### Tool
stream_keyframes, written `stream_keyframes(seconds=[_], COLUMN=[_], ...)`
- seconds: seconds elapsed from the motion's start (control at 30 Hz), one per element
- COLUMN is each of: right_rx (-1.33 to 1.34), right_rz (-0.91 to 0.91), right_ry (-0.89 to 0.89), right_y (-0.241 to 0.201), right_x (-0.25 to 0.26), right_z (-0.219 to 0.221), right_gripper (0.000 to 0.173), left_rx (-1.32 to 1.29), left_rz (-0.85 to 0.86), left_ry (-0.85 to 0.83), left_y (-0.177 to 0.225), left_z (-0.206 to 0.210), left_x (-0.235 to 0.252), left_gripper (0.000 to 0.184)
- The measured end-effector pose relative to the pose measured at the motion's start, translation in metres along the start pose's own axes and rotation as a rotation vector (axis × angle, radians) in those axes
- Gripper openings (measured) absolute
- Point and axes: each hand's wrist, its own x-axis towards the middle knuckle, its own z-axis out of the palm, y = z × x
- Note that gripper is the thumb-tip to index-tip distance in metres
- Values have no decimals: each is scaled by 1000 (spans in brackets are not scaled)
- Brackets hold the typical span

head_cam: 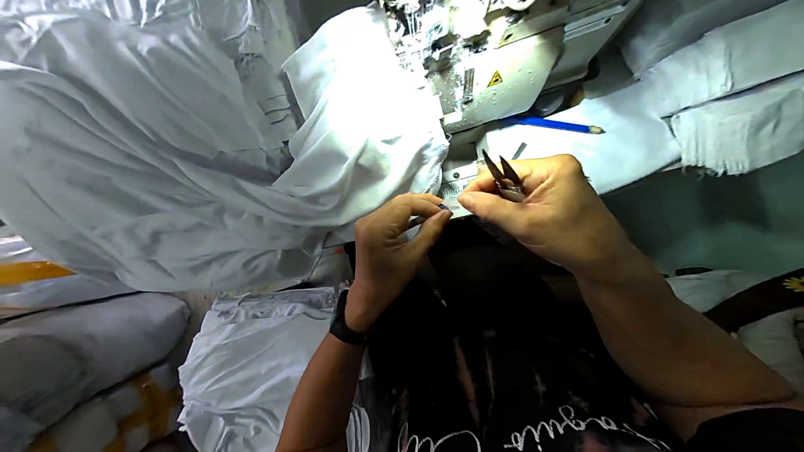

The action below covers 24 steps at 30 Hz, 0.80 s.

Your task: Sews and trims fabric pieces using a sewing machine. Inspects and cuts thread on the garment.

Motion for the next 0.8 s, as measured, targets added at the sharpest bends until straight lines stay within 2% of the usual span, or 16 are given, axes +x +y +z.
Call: stream_keyframes(seconds=[0.1, 0.27, 0.57, 0.8], right_rx=[54, 186, 94, 107], right_rz=[8, 39, -7, -22], right_ry=[7, 23, 117, 129], right_y=[9, 15, 11, 15], right_x=[-3, -4, -2, 1], right_z=[2, 15, 33, 37], right_gripper=[8, 10, 7, 7], left_rx=[-120, -165, -133, -239], left_rz=[-102, -159, -178, -205], left_ry=[91, 155, 288, 228], left_y=[1, -1, -5, -5], left_z=[3, 12, 25, 19], left_x=[-5, -10, -24, -18], left_gripper=[7, 8, 16, 11])
